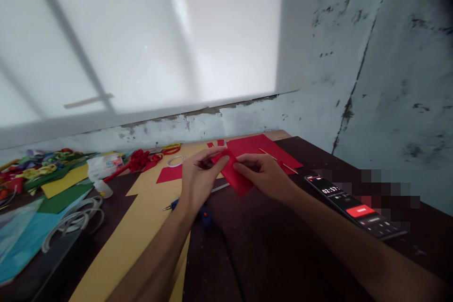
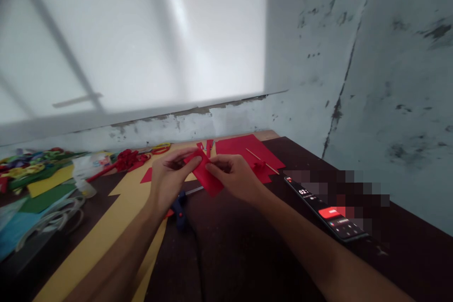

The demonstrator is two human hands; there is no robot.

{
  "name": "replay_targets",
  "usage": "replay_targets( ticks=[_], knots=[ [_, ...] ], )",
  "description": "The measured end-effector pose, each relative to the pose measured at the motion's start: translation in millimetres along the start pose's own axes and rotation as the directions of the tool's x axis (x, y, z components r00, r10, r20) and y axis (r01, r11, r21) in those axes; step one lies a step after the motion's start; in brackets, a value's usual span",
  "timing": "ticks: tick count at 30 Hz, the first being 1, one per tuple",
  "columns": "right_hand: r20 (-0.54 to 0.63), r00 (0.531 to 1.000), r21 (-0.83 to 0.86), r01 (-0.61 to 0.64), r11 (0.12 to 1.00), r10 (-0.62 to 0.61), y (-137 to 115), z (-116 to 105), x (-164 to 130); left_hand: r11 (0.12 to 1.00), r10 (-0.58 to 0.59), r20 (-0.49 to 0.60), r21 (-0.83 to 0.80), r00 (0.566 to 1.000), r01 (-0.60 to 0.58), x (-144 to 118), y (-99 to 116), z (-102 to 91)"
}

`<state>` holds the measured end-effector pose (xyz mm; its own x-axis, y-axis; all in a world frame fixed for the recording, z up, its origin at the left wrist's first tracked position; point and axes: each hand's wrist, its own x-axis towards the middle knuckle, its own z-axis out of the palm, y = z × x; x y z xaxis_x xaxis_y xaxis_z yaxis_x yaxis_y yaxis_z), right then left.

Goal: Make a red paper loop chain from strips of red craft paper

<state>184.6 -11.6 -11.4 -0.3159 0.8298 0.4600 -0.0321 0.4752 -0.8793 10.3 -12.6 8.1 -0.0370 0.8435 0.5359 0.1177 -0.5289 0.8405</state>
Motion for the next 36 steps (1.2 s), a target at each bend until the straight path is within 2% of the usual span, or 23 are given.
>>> replay_targets(
  ticks=[4,9,11,22,36],
  knots=[
    [-0.022,1.000,-0.035,0.014,0.999,-0.015,-1.2,1.1,-0.5,0.997,0.014,-0.004,0.072,1.000,-0.014,-1.2,0.9,-1.2],
    [-0.199,0.979,-0.061,0.033,0.998,-0.045,-4.3,0.7,-0.8,0.987,0.032,0.068,0.153,0.997,-0.043,-2.8,-2.3,-1.8],
    [-0.232,0.971,-0.076,0.048,0.996,-0.064,-6.3,0.1,-0.9,0.985,0.040,0.080,0.166,0.996,-0.053,-3.4,-3.9,-1.0],
    [-0.228,0.970,-0.118,0.054,0.992,-0.080,-5.4,-0.7,-0.8,0.976,0.025,0.104,0.214,0.994,-0.047,-3.3,-2.9,-0.9],
    [-0.231,0.965,-0.165,0.085,0.983,-0.123,-4.8,-0.1,-1.7,0.983,0.004,0.105,0.184,0.994,-0.024,-4.5,-3.6,-0.2]
  ],
)
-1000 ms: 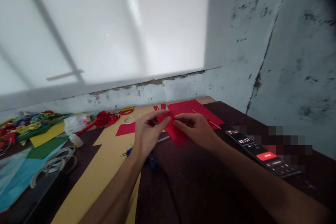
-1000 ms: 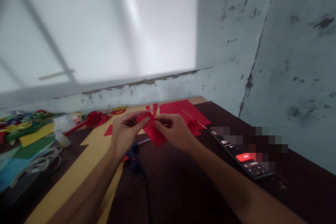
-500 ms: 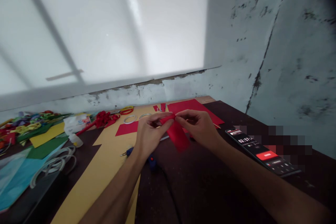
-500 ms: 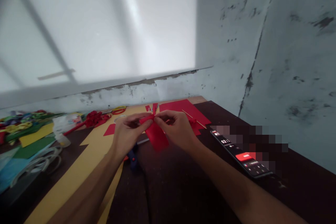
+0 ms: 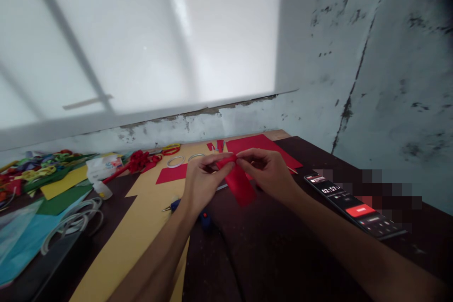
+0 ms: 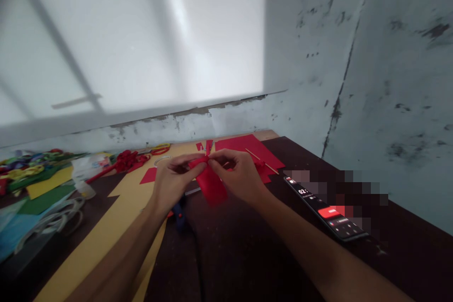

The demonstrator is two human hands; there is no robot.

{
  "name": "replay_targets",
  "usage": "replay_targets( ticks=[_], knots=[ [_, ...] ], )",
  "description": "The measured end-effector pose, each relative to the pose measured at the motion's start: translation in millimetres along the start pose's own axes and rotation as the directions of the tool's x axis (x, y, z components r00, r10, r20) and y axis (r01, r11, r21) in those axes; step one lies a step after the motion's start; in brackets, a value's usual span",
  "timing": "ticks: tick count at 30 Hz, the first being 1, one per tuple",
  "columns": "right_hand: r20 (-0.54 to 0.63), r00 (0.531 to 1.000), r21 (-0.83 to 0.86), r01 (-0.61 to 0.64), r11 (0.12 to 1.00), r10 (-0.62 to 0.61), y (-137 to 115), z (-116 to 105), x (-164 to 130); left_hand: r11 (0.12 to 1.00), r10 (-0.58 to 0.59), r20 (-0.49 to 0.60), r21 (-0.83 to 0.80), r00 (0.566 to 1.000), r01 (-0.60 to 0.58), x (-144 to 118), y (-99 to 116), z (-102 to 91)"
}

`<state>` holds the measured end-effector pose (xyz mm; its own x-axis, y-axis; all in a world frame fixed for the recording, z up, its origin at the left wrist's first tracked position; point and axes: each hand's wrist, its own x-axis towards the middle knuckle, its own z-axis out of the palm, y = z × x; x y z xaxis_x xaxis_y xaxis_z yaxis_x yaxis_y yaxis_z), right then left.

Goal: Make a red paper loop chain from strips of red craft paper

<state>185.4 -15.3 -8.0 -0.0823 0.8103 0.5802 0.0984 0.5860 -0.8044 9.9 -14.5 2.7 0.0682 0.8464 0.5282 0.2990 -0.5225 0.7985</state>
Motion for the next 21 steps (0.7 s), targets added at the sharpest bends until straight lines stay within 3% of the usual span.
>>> replay_targets(
  ticks=[9,21],
  knots=[
    [0.008,1.000,-0.046,0.015,0.999,-0.015,-2.2,-1.7,0.6,1.000,0.025,0.009,0.018,1.000,-0.026,-0.9,1.8,2.1],
    [0.002,0.999,-0.012,-0.037,0.999,0.037,-1.3,-1.1,1.5,0.988,-0.099,0.040,-0.115,0.994,0.103,0.0,1.5,1.4]
  ],
)
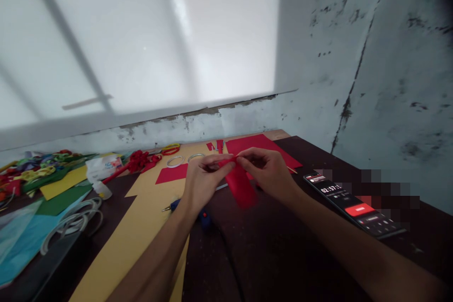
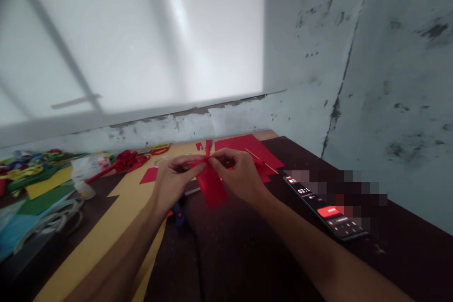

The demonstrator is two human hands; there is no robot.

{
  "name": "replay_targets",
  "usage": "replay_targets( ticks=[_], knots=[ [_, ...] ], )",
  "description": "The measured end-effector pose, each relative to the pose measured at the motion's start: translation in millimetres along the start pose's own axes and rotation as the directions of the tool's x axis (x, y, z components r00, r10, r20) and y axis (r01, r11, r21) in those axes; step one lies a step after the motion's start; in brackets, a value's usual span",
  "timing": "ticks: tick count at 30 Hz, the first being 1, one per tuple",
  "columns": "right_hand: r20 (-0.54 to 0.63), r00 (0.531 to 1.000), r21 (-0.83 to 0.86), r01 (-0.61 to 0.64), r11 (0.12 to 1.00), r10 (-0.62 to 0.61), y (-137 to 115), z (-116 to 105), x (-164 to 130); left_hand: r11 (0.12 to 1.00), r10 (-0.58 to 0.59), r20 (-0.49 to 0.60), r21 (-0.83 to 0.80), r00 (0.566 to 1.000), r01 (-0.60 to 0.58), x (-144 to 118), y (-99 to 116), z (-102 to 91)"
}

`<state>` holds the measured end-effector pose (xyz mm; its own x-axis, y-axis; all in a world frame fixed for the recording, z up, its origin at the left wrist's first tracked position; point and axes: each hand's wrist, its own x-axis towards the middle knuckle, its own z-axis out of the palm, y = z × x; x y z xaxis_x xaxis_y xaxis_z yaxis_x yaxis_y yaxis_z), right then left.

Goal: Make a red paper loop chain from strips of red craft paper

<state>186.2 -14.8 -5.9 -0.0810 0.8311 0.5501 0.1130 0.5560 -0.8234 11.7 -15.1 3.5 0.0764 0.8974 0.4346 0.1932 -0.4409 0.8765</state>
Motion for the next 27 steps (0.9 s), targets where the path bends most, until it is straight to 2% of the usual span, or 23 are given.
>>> replay_targets(
  ticks=[4,7,12,27],
  knots=[
    [0.121,0.991,0.072,-0.064,0.995,0.055,1.9,-1.1,0.9,0.997,-0.029,-0.053,-0.075,0.998,0.025,2.2,1.9,-1.5],
    [0.201,0.977,0.014,-0.079,0.997,0.075,2.1,-1.8,0.7,0.998,-0.014,-0.145,-0.070,0.989,0.003,4.0,4.5,-4.1],
    [0.196,0.978,-0.039,-0.066,0.997,0.072,2.6,-1.5,0.4,0.993,-0.023,-0.241,-0.121,0.970,-0.006,4.7,7.2,-4.9],
    [0.170,0.985,-0.081,-0.007,0.997,0.020,5.1,1.2,-0.3,0.994,-0.019,-0.302,-0.106,0.953,-0.014,5.5,5.7,-5.1]
  ],
)
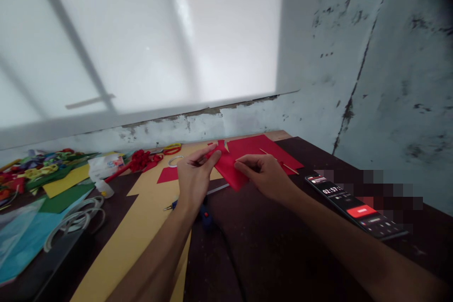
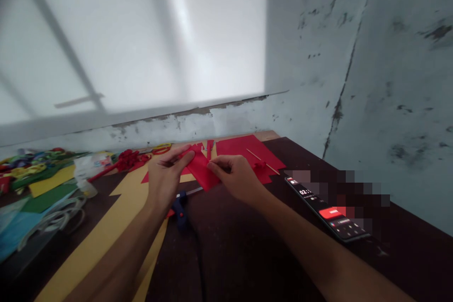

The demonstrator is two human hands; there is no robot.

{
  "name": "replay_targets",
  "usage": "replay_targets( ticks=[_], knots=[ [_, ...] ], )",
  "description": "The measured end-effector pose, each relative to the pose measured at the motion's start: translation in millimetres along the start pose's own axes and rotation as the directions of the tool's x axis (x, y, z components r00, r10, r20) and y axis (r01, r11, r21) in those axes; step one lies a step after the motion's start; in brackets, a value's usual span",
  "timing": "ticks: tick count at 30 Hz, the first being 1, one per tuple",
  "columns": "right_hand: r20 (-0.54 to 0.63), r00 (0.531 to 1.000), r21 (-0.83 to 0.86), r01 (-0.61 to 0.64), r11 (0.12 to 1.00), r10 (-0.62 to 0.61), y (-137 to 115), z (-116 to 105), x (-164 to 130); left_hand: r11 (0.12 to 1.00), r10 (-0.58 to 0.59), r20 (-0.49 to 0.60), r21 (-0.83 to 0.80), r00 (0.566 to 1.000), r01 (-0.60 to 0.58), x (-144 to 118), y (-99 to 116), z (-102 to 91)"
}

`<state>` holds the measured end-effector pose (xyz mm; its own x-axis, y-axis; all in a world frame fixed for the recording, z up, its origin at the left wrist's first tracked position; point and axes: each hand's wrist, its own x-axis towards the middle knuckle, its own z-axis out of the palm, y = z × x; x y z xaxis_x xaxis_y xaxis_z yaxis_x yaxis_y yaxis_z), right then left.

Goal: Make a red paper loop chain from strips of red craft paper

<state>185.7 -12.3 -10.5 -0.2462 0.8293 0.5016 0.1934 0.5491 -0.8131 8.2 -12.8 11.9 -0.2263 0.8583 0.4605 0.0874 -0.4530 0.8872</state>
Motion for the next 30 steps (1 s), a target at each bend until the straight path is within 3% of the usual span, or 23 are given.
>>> replay_targets(
  ticks=[5,11,16,21,30],
  knots=[
    [0.027,1.000,0.029,-0.008,1.000,0.008,-1.6,0.3,-1.2,1.000,-0.012,0.061,0.028,0.998,0.010,-3.0,-1.2,2.0],
    [-0.043,0.999,0.020,-0.030,0.999,0.031,-1.7,5.4,-3.6,0.987,0.013,0.139,0.159,0.990,-0.035,-11.2,-0.1,9.0],
    [-0.143,0.990,-0.118,-0.016,0.993,-0.001,-2.2,6.9,-5.3,0.990,-0.021,0.197,0.140,0.980,-0.007,-13.2,-5.4,10.4],
    [-0.158,0.986,-0.241,0.021,0.970,-0.061,-4.1,6.8,-6.2,0.991,-0.034,0.181,0.131,0.983,0.010,-12.5,-5.3,10.7],
    [-0.140,0.989,-0.229,0.018,0.973,-0.052,-4.0,4.9,-5.8,0.995,-0.074,0.233,0.076,0.970,0.058,-9.6,-6.2,8.0]
  ],
)
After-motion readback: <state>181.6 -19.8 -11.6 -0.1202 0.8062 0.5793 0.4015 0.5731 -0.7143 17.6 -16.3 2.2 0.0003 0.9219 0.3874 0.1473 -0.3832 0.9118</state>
